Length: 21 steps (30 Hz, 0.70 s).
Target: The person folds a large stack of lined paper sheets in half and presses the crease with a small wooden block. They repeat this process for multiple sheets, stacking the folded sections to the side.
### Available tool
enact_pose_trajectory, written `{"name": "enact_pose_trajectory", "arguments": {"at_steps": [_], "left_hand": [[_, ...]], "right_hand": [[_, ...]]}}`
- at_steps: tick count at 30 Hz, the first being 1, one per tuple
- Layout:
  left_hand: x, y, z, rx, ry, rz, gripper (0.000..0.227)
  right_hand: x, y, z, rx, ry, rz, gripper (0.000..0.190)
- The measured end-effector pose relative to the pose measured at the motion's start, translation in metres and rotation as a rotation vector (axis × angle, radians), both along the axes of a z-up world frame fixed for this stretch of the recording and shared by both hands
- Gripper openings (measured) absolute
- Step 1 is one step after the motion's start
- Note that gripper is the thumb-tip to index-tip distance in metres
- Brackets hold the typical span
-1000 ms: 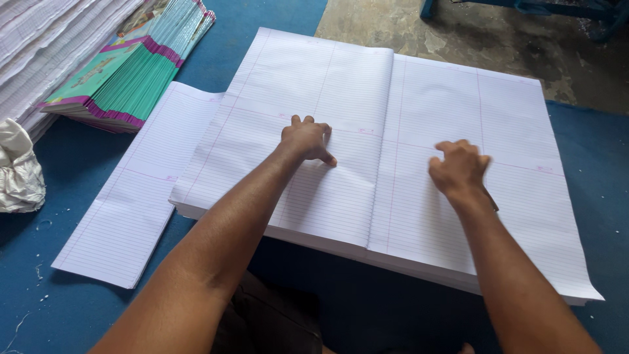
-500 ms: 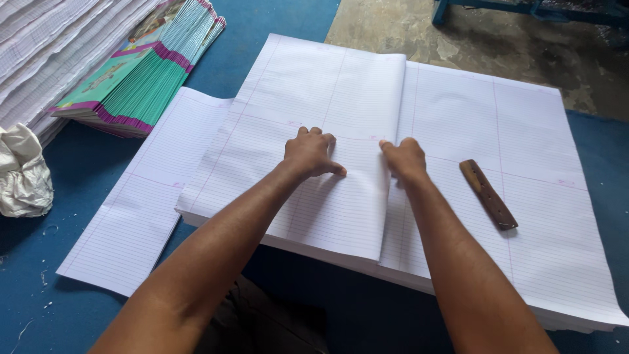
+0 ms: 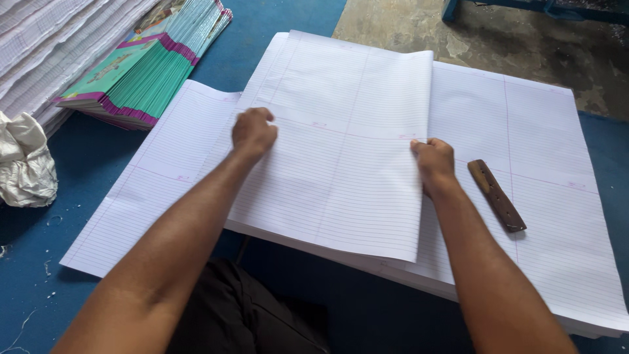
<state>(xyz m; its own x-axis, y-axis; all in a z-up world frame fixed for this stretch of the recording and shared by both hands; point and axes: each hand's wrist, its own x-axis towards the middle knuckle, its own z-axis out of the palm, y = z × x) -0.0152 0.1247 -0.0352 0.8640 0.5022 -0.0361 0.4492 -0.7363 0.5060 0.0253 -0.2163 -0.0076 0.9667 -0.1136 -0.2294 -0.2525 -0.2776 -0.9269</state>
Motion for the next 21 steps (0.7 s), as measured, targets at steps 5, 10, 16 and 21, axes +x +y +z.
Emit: {"name": "enact_pose_trajectory", "arguments": {"at_steps": [5, 10, 16, 21], "left_hand": [[-0.008, 0.010, 0.007, 0.076, 0.071, 0.141, 0.040], [-0.003, -0.001, 0.017, -0.156, 0.115, 0.084, 0.024], [-0.005, -0.014, 0.026, -0.264, 0.149, 0.112, 0.023], [-0.006, -0.017, 0.029, -0.216, 0.151, 0.104, 0.021]], "right_hand": [[-0.001, -0.027, 0.019, -0.104, 0.040, -0.015, 0.027], [-0.001, -0.046, 0.029, -0.152, 0.010, -0.064, 0.023], [0.002, -0.055, 0.038, -0.108, -0.063, 0.025, 0.027], [0.008, -0.023, 0.037, -0.135, -0.134, 0.234, 0.038]]}}
